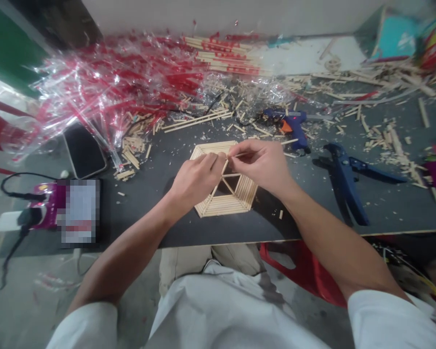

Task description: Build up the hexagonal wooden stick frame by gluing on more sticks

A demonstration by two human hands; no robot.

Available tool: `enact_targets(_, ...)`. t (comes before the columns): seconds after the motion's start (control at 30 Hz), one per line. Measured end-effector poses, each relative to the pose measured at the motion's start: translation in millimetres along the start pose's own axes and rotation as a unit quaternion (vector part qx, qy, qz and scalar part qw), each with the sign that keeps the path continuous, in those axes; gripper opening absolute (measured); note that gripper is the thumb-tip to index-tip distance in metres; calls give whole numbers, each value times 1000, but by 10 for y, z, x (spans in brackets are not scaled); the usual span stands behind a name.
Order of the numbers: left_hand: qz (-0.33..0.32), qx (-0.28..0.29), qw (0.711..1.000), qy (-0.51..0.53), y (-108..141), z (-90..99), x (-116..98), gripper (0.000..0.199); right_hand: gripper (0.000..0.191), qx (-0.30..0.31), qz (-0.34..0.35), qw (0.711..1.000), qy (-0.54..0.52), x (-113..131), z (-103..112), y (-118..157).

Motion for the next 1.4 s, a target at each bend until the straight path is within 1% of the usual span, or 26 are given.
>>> enact_targets(0.1, 11, 5, 1000, 3, 17, -30, 11, 31, 13, 1, 16, 1000, 2, 22, 11, 5)
enact_targets(0.2, 22, 11, 1000, 18, 21, -40, 17, 29, 14, 6, 16, 1000, 2, 17, 14, -1)
enact_targets(0.33, 14, 9, 1000, 7, 1, -22, -3, 30, 20, 12, 11, 1000, 9, 3, 9, -3)
enact_targets(0.47, 15, 18, 1000, 4, -12, -23, 1, 32, 17, 0, 22, 1000, 9, 16, 16, 4)
enact_targets(0.53, 11, 25, 1000, 0, -11, -28, 10, 33, 16, 1, 15, 1000, 13, 5, 10, 6)
enact_targets(0.73, -31, 29, 998, -45, -5, -23, 1, 36, 15, -4, -10, 1000, 5, -33, -3, 8)
enact_targets(0.97, 0, 49, 999, -8, -9, -61, 35, 38, 12, -14, -24, 1000, -3, -76, -8, 5)
enact_targets(1.03, -8, 50, 999, -18, -9, -63, 34, 37, 14, -7, -33, 999, -6, -108, -25, 4)
enact_targets(1.13, -17, 36, 999, -14, -5, -41, 21, 33, 19, -1, -26, 1000, -14, -98, -21, 3)
enact_targets(1.23, -2, 14, 1000, 9, 12, -25, 14, 30, 34, 5, -18, 1000, -23, 13, 73, 4)
enact_targets(1.3, 18, 3, 999, 27, 27, -33, 25, 28, 42, 10, -25, 1000, -12, 126, 210, 14)
enact_targets(1.37, 32, 0, 998, 49, 43, -55, 43, 27, 40, -9, -32, 999, 37, 237, 445, 44)
enact_targets(1.4, 34, 3, 998, 59, 49, -67, 51, 27, 39, -37, -32, 996, 73, 284, 611, 71)
Point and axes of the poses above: each hand's wrist, its own y-axis away from the middle knuckle, its own z-axis out of the back of the hand, x = y × z, the point moved 7 cm from there along -y, towards the middle knuckle, and after that the axes turned 8 degrees about -x, right-handed, at the moved point
